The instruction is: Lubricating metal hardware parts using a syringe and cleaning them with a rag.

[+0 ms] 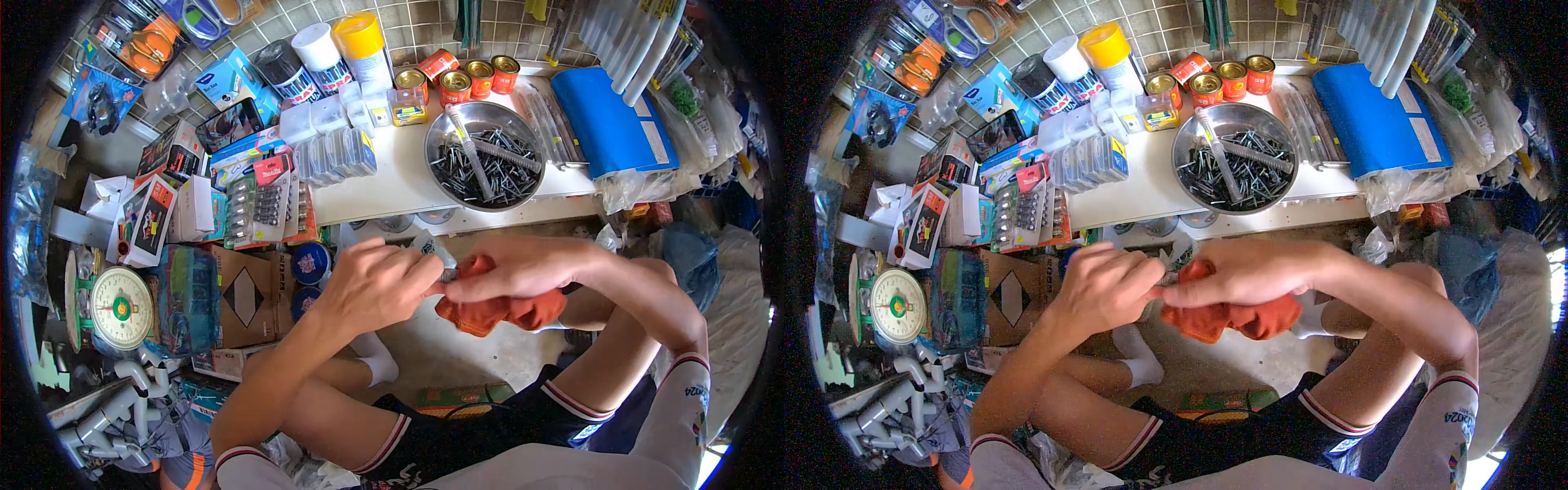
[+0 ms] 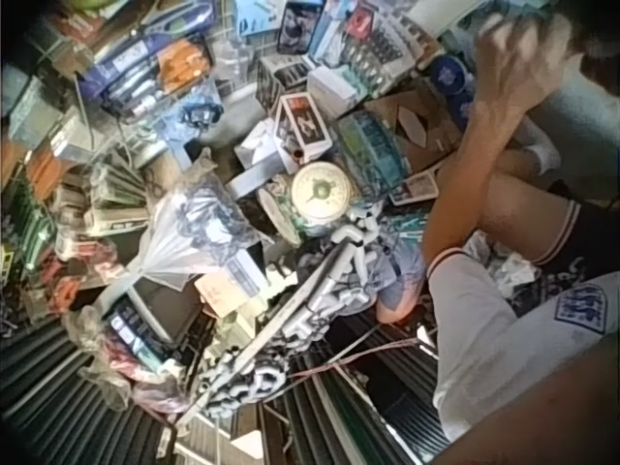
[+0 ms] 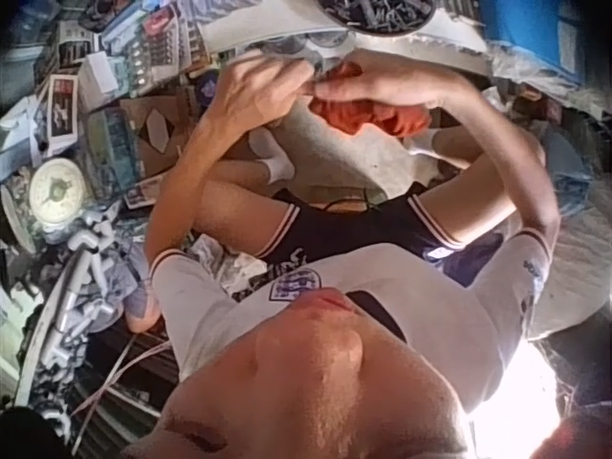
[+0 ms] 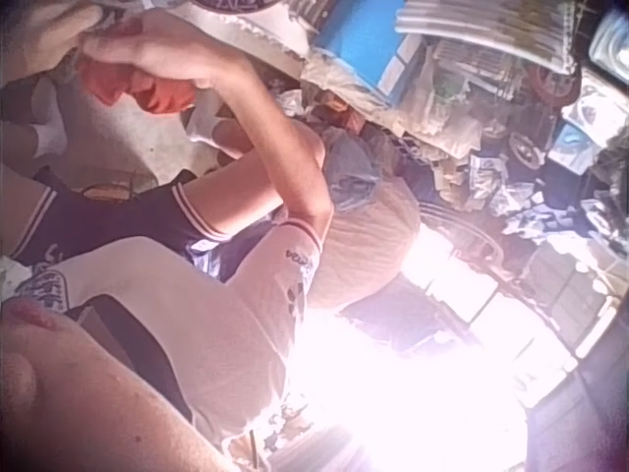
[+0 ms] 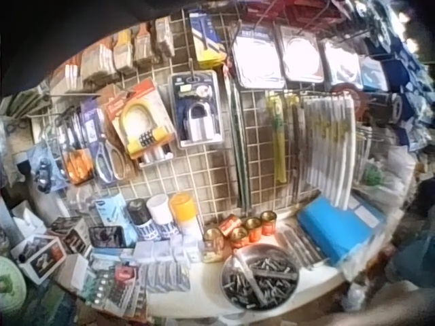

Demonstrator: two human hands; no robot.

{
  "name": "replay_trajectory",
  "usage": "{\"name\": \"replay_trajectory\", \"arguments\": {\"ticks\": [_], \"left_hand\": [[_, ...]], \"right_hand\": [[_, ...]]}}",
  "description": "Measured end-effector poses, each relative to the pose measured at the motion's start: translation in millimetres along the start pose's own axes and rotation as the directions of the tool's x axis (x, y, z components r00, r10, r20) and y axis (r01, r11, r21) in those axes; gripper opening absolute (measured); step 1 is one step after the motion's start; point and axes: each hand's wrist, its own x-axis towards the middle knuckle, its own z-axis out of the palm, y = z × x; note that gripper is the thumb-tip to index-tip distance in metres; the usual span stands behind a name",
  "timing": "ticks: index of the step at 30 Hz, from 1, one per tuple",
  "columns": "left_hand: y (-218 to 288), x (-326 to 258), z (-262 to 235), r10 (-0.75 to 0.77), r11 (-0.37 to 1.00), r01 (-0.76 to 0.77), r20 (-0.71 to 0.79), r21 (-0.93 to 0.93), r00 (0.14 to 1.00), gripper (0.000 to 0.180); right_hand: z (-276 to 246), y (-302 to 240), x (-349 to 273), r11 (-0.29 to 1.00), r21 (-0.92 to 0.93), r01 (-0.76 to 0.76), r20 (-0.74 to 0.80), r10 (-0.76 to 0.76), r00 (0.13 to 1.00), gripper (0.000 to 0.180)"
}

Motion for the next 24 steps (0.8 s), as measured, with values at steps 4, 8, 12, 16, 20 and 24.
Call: {"name": "replay_trajectory", "arguments": {"ticks": [4, 8, 12, 16, 20, 24], "left_hand": [[-13, 7, -18, 0.218, 0.930, -0.172, -0.112, 0.326, 0.969, 0.017], [-24, 8, -36, 0.311, 0.870, -0.235, -0.114, 0.434, 0.944, 0.011], [-32, 20, -46, 0.380, 0.825, -0.244, -0.181, 0.509, 0.907, 0.012], [-43, 13, -57, 0.272, 0.821, -0.146, -0.153, 0.552, 0.950, 0.021], [-39, 9, -51, 0.103, 0.907, -0.052, -0.100, 0.419, 0.990, 0.022], [-44, 7, -28, 0.011, 0.935, 0.011, -0.060, 0.355, 0.998, 0.029]], "right_hand": [[10, -11, -4, 0.636, 0.755, -0.160, 0.120, 0.106, 0.987, 0.048], [14, -10, -1, 0.575, 0.807, -0.135, 0.077, 0.124, 0.989, 0.043], [9, -24, -20, 0.529, 0.845, -0.077, 0.020, 0.112, 0.993, 0.039], [1, -6, -24, 0.495, 0.869, 0.021, -0.045, 0.036, 0.998, 0.047], [-34, -17, -34, 0.991, 0.129, 0.024, -0.328, 0.020, 0.944, 0.049], [-61, -6, -48, 0.987, -0.127, -0.094, -0.446, 0.028, 0.895, 0.033]]}}
